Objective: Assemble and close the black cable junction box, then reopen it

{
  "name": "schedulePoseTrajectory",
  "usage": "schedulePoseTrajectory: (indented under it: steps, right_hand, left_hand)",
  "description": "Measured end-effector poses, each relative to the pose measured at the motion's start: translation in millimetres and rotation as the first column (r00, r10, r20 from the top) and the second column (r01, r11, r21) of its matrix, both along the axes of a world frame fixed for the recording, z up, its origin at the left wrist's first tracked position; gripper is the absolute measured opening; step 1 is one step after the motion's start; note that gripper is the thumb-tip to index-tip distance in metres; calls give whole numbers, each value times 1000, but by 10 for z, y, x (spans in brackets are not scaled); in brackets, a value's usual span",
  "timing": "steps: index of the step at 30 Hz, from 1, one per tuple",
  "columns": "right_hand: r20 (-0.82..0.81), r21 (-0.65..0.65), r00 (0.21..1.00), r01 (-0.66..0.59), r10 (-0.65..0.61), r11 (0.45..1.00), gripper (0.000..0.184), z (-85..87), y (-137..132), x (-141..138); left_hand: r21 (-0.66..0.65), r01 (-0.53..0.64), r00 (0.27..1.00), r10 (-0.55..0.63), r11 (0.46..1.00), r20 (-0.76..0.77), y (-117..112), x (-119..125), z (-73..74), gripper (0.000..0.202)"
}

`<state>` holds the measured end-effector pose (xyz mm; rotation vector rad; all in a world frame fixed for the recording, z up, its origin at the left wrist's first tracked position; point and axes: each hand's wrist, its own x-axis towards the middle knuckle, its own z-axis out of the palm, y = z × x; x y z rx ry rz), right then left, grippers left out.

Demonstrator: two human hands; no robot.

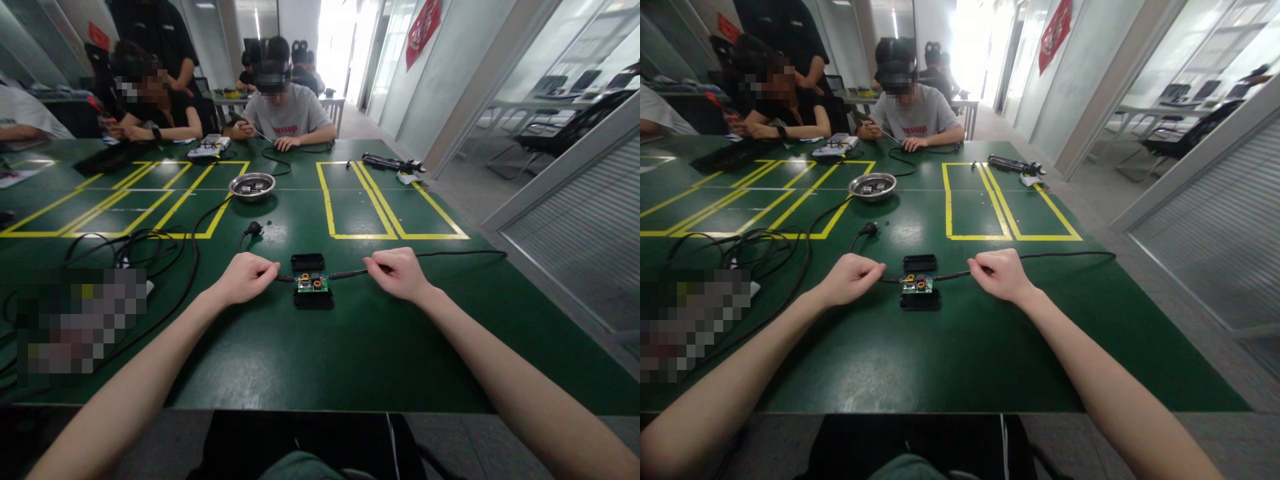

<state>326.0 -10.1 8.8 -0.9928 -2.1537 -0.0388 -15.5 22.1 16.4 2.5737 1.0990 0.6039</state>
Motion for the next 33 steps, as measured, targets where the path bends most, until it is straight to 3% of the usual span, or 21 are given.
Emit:
schedulePoseTrajectory:
  steps: [5, 11, 19, 33]
  right_hand:
    - [56, -103, 996, -70, 76, 992, 44, 9, 7, 19]
    - [109, -223, 992, -40, 66, 974, 44, -48, 37, 23]
    - [135, -283, 987, -40, 81, 958, 42, -47, 43, 28]
    - [186, -335, 982, 47, 17, 941, 42, -76, 78, 3]
  left_hand:
    - [-42, 63, 996, -65, 997, -60, -29, 24, -17, 43]
    - [-64, 50, 991, -58, 997, -117, -46, 43, -18, 39]
    - [-123, 35, 985, -55, 992, -161, -49, 62, -24, 37]
    - [-70, -14, 980, 0, 997, -201, 3, 35, -58, 37]
